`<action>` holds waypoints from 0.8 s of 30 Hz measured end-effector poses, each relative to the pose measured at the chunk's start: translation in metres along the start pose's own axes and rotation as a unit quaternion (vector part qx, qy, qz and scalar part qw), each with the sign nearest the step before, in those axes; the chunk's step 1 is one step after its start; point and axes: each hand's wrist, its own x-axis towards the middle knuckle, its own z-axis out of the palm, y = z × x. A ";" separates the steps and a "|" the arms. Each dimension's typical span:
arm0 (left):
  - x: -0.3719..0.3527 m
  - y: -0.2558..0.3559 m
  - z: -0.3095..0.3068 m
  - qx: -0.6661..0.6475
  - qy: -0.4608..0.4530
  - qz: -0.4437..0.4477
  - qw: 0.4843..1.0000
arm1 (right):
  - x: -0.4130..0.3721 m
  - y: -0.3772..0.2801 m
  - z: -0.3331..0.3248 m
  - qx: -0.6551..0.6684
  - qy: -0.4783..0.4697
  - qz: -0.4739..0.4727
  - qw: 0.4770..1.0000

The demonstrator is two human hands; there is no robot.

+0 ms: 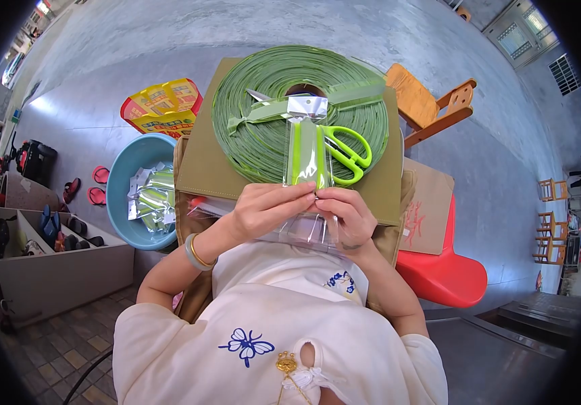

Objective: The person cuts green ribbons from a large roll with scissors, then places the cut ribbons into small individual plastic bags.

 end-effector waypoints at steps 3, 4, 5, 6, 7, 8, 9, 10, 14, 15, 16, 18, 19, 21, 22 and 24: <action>-0.010 0.000 0.009 -0.033 0.022 -0.028 0.999 | -0.006 0.002 -0.004 0.019 -0.021 0.022 0.999; -0.015 0.003 0.011 -0.044 0.025 -0.048 0.998 | -0.008 0.003 -0.005 0.030 -0.029 0.031 0.999; -0.018 0.006 0.011 -0.055 0.028 -0.069 0.996 | -0.011 0.003 -0.006 0.055 -0.031 0.067 0.996; -0.020 0.009 0.011 -0.075 0.022 -0.097 0.992 | -0.015 0.002 -0.007 0.080 -0.033 0.102 0.991; -0.022 0.011 0.010 -0.095 0.016 -0.126 0.987 | -0.020 0.001 -0.007 0.104 -0.036 0.138 0.984; -0.024 0.014 0.009 -0.115 0.010 -0.153 0.981 | -0.024 0.002 -0.007 0.142 -0.034 0.179 0.973; -0.026 0.016 0.007 -0.134 -0.002 -0.194 0.972 | -0.028 0.002 -0.006 0.179 -0.032 0.219 0.959; -0.029 0.017 0.005 -0.153 -0.014 -0.235 0.960 | -0.030 0.001 -0.006 0.215 -0.029 0.258 0.941; -0.024 0.025 0.005 -0.184 0.063 -0.351 0.916 | -0.024 -0.012 0.002 0.240 0.018 0.360 0.901; -0.024 0.026 0.005 -0.191 0.078 -0.373 0.905 | -0.023 -0.014 0.005 0.250 0.030 0.375 0.892; -0.024 0.027 0.006 -0.198 0.093 -0.394 0.893 | -0.021 -0.016 0.007 0.261 0.042 0.388 0.883; -0.023 0.030 0.006 -0.231 0.124 -0.442 0.858 | -0.013 -0.025 0.008 0.304 0.055 0.436 0.845; -0.021 0.032 0.006 -0.256 0.140 -0.468 0.834 | -0.011 -0.028 0.007 0.325 0.062 0.458 0.825; -0.018 0.034 0.003 -0.330 0.146 -0.538 0.762 | -0.011 -0.030 0.005 0.320 0.050 0.484 0.813; -0.018 0.034 0.000 -0.376 0.137 -0.579 0.711 | -0.011 -0.030 0.005 0.318 0.043 0.497 0.807; -0.019 0.033 -0.003 -0.424 0.131 -0.624 0.643 | -0.013 -0.028 0.005 0.352 0.049 0.536 0.765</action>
